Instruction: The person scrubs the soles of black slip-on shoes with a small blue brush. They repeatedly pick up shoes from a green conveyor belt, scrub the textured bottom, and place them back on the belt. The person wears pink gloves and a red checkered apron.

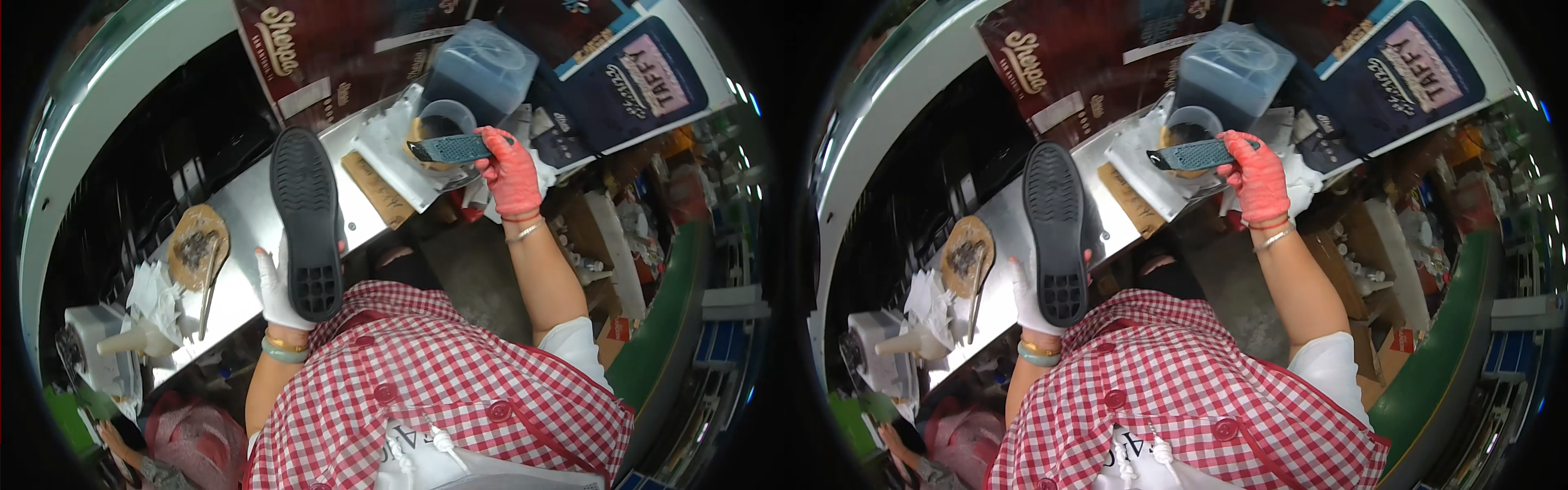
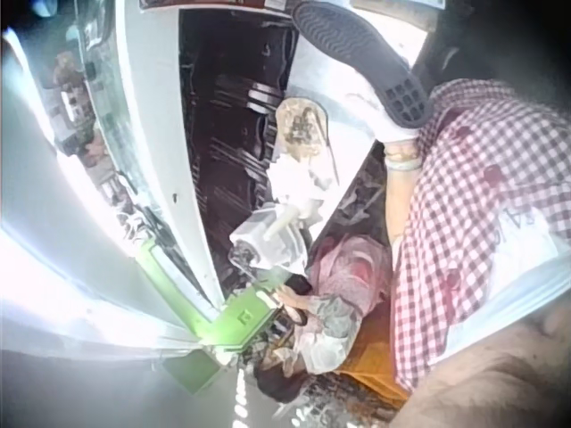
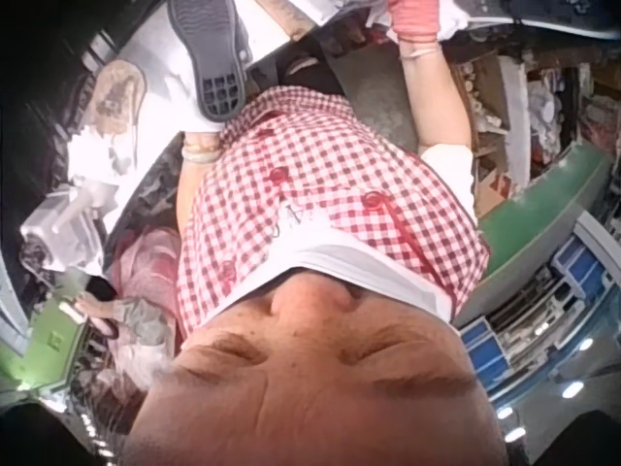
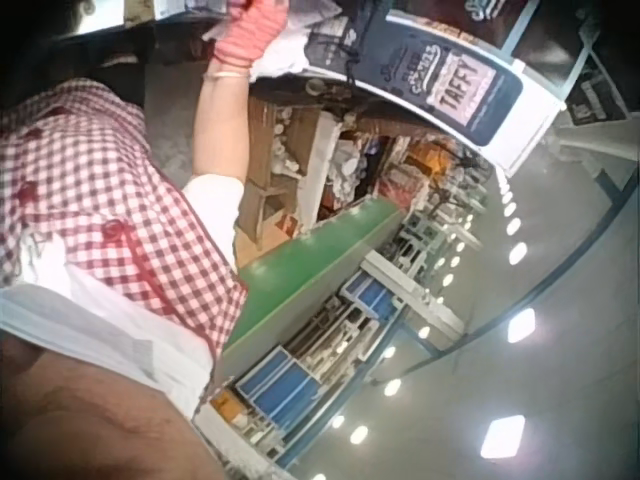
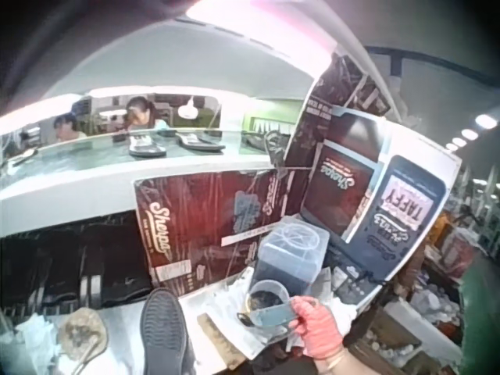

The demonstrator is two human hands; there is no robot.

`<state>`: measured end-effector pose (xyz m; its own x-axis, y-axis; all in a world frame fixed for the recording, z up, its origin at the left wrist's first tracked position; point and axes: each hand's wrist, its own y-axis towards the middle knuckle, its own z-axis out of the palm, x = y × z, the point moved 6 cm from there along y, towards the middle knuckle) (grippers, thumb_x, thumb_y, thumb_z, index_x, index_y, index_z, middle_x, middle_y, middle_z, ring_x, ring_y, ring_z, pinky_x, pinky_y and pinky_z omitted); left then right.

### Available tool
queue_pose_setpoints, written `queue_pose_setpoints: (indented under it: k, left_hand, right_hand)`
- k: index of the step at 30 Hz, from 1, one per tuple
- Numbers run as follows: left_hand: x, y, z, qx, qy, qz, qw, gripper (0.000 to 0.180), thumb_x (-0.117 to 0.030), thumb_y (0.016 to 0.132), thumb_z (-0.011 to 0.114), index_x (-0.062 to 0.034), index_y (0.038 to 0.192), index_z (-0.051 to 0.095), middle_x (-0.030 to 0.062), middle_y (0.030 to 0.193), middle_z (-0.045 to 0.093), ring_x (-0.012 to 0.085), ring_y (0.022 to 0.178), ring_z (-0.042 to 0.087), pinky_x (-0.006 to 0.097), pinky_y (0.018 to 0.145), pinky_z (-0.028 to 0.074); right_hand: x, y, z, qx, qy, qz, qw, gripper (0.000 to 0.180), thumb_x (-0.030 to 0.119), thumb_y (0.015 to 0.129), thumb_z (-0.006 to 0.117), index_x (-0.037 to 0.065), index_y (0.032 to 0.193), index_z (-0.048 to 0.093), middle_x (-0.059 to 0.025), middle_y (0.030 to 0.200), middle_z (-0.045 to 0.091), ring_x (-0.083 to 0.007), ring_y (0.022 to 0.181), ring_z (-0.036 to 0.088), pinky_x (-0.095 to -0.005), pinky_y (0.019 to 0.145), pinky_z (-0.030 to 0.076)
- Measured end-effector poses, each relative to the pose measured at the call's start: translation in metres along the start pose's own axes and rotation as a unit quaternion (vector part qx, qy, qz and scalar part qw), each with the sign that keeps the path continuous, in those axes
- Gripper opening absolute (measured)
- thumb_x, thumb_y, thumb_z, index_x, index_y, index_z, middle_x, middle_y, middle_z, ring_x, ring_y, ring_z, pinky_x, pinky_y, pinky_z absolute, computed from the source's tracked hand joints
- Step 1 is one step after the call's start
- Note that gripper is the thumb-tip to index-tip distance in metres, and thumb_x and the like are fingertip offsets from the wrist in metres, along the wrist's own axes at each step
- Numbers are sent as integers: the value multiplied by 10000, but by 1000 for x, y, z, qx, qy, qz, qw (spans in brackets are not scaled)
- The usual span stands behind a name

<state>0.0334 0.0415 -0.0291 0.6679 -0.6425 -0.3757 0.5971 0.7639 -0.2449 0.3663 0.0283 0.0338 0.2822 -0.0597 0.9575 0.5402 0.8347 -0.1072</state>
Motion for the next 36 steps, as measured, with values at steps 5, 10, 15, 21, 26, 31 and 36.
queue_pose_setpoints:
  k: [5,10,15,21,26,31,36]
  left_hand:
    - [-4,-5,-1,41,-55,-11,998,830,-740,824,177,-169,1423,245,187,1295,439,350,1120,505,434,876,477]
    - [-7,-13,3,40,-30,6,999,895,-785,783,219,-153,1416,242,215,1300,415,355,1155,476,444,874,484]
    - [-9,-18,8,50,-26,16,998,907,-788,782,217,-147,1423,233,176,1352,378,353,1176,461,434,918,462]
    - [-11,-16,3,85,-58,7,995,888,-780,789,233,-167,1432,229,140,1372,372,316,1184,455,428,962,415]
    - [-18,-9,3,70,-102,31,992,840,-756,814,205,-187,1431,235,127,1371,381,336,1192,443,454,1013,358]
    - [-23,-7,11,75,-152,26,985,825,-750,819,153,-201,1429,234,150,1369,381,367,1199,434,518,988,378]
    - [-27,-5,16,36,-117,34,992,820,-744,824,133,-198,1428,233,163,1361,387,376,1198,434,546,959,400]
  right_hand:
    - [1,-71,100,111,32,11,993,173,195,901,571,38,958,615,-29,807,635,-60,548,567,-157,459,412]
    - [-14,-98,149,137,-3,6,990,185,186,898,568,35,995,610,-45,918,649,-72,611,597,-155,473,420]
    - [-23,-102,160,157,-57,18,986,202,193,889,583,26,999,608,-44,923,649,-80,625,605,-163,490,433]
    - [-21,-110,163,169,-84,29,982,165,146,879,586,10,958,637,-16,738,621,-54,587,566,-181,495,433]
    - [-19,-124,168,183,-95,38,978,145,114,873,590,-4,944,635,-38,743,627,-68,609,581,-211,554,501]
    - [-18,-134,173,217,-130,27,967,162,93,870,586,-23,975,630,-41,762,632,-55,652,573,-220,592,521]
    - [-13,-144,177,234,-136,-7,963,141,56,860,586,-28,965,629,-46,789,645,-53,670,573,-208,607,503]
